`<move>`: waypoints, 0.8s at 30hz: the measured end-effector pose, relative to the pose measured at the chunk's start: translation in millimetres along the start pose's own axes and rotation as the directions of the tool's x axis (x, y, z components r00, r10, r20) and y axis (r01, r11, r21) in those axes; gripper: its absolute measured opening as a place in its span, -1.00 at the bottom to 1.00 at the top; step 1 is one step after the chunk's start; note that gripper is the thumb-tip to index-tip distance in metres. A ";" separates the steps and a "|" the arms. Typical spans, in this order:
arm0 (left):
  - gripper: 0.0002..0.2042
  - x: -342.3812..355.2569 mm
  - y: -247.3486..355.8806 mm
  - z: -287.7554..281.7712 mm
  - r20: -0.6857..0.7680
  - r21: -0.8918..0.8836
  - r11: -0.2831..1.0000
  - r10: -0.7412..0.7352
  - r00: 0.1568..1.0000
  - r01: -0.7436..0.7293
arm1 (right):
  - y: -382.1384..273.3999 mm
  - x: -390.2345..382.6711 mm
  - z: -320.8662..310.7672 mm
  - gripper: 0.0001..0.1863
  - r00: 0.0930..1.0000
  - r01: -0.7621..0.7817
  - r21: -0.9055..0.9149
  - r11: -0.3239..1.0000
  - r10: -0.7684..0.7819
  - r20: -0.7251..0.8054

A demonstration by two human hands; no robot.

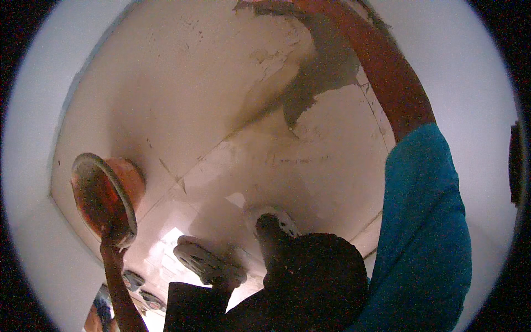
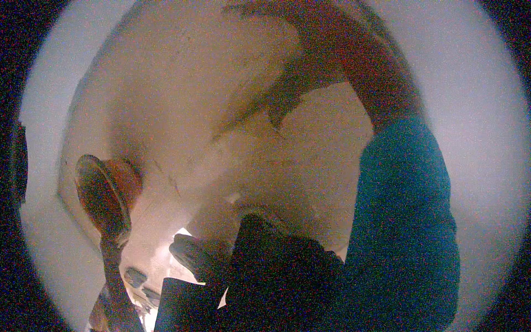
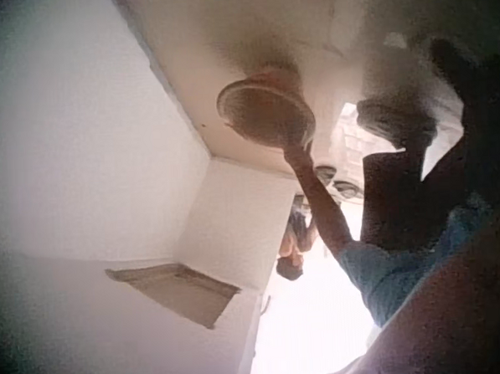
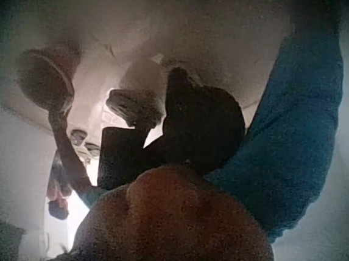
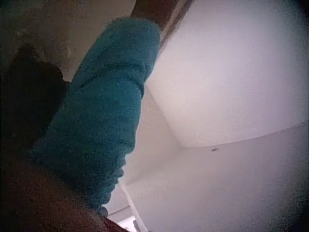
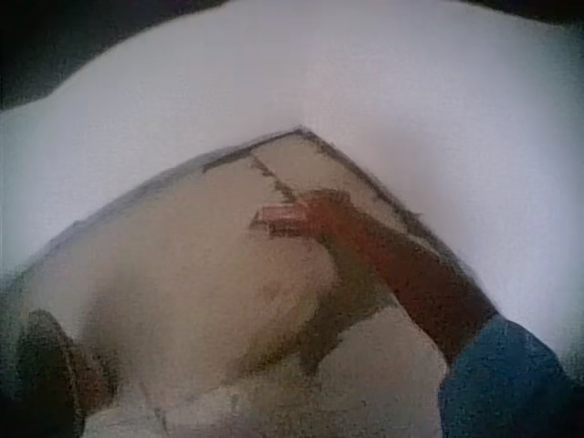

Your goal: The person applies grout to the gaps between floor tiles using a pink float and a bucket of grout. They repeatedly scoop grout from the bucket and spread it across the tiled floor, then rinse the float in a separate bucket of water.

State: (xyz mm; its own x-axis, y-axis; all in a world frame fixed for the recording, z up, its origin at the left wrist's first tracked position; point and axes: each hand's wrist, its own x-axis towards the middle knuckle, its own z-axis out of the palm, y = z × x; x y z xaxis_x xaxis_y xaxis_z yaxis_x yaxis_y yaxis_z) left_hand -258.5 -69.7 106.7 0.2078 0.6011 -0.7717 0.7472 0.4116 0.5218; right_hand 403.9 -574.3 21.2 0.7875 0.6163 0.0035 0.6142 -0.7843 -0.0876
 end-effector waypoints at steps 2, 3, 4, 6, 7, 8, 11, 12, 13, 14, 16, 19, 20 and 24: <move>-0.28 5.6 0.7 -6.0 -0.026 -0.028 0.999 -0.017 1.000 0.016 | -2.1 -7.6 0.3 -0.57 1.000 0.026 -0.026 0.999 -0.026 0.009; -0.29 6.6 0.2 -5.5 -0.044 -0.023 1.000 -0.001 0.999 0.000 | 3.2 -17.7 2.1 -0.57 0.999 0.030 -0.035 0.999 -0.030 0.017; -0.29 8.4 -3.3 -7.6 -0.063 -0.016 1.000 0.016 0.998 -0.017 | 7.2 -25.4 4.5 -0.57 1.000 0.026 -0.042 0.999 -0.025 0.014; -0.49 19.3 -39.8 -32.5 -0.112 0.039 0.993 0.116 0.987 -0.112 | 24.7 -48.4 4.8 -0.56 1.000 0.001 -0.057 0.998 0.000 0.018; -0.40 27.0 -46.4 -48.6 -0.061 0.017 0.992 0.122 0.991 -0.122 | 36.7 -54.5 3.6 -0.56 0.999 -0.035 -0.070 0.997 0.036 0.020; -0.32 44.6 -47.3 -49.9 0.011 -0.011 0.990 0.138 0.990 -0.138 | 55.4 -60.2 -3.6 -0.56 0.996 -0.088 -0.099 0.991 0.089 0.013; -0.33 29.0 -60.9 -39.9 0.139 0.239 0.904 0.329 0.934 -0.355 | 100.6 -73.0 -12.0 -0.55 0.972 -0.233 -0.165 0.958 0.232 -0.023; -0.33 28.4 -60.3 -40.2 0.194 0.382 0.805 0.410 0.891 -0.454 | 106.5 -77.7 -12.0 -0.55 0.963 -0.271 -0.177 0.946 0.269 -0.032; -0.33 31.6 -53.8 -41.3 0.115 0.253 0.901 0.333 0.936 -0.352 | 112.2 -80.2 -12.7 -0.54 0.956 -0.293 -0.178 0.940 0.290 -0.041; -0.33 27.6 -46.0 -26.9 0.068 0.111 0.967 0.222 0.973 -0.229 | 118.4 -86.8 -14.0 -0.54 0.951 -0.309 -0.198 0.930 0.307 -0.042; -0.32 12.5 -36.3 -10.1 0.036 -0.028 0.994 0.104 0.994 -0.103 | 110.8 -93.8 -12.8 -0.53 0.954 -0.300 -0.191 0.935 0.299 -0.035; -0.31 11.2 -30.3 -15.1 0.042 0.028 0.996 0.081 0.996 -0.083 | 73.2 -91.7 -6.3 -0.53 0.973 -0.231 -0.143 0.962 0.232 -0.009; -0.31 20.3 -40.7 -33.4 0.018 0.046 0.996 0.075 0.997 -0.076 | 57.8 -89.9 -4.1 -0.52 0.980 -0.200 -0.126 0.972 0.201 -0.001; -0.30 33.2 -44.3 -49.7 0.112 0.058 0.996 0.061 0.992 -0.068 | 3.5 -96.0 5.9 -0.51 0.992 -0.126 -0.081 0.989 0.127 0.010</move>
State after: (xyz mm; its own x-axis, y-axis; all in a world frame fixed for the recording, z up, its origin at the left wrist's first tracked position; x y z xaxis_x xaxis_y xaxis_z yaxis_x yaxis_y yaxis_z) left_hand -316.1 -34.0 76.1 0.3224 0.5450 -0.7740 0.7664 0.3297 0.5514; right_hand 330.1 -635.8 14.6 0.8586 0.5123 -0.0171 0.5123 -0.8588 -0.0067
